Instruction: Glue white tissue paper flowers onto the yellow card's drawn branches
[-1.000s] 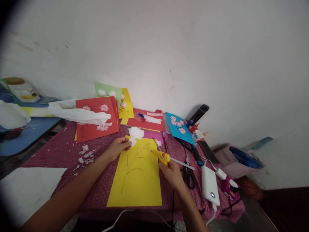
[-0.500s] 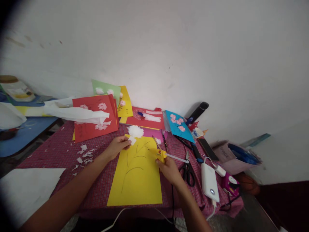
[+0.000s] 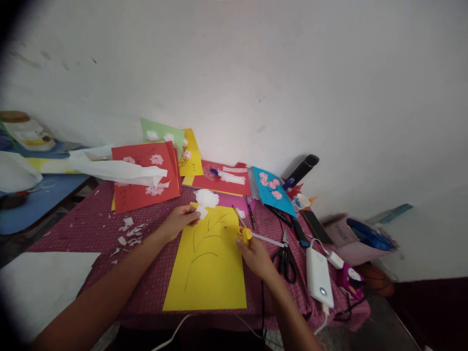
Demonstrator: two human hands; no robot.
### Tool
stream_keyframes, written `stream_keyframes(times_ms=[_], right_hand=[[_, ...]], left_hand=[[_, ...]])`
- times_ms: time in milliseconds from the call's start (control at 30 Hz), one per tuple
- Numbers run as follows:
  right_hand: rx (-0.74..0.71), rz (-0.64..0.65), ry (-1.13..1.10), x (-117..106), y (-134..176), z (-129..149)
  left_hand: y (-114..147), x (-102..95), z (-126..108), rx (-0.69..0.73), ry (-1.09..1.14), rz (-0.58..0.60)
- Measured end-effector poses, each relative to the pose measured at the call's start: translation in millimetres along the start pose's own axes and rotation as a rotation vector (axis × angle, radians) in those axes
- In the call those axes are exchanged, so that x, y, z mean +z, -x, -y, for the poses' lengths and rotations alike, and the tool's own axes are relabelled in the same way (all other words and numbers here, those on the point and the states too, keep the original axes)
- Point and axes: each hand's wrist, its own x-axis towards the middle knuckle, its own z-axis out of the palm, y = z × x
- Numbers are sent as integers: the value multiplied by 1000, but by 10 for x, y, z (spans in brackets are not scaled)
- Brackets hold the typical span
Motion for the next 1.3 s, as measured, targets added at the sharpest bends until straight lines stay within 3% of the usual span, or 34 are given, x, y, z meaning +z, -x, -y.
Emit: stream_keyframes(times_ms=[933,1300], right_hand=[[-73,-55,76,15,-17,93],[-81,-22,81,2,-33,115]], left_hand=[[21,23,-64,-10,8,-13],[12,16,-33,-8,3,-5]])
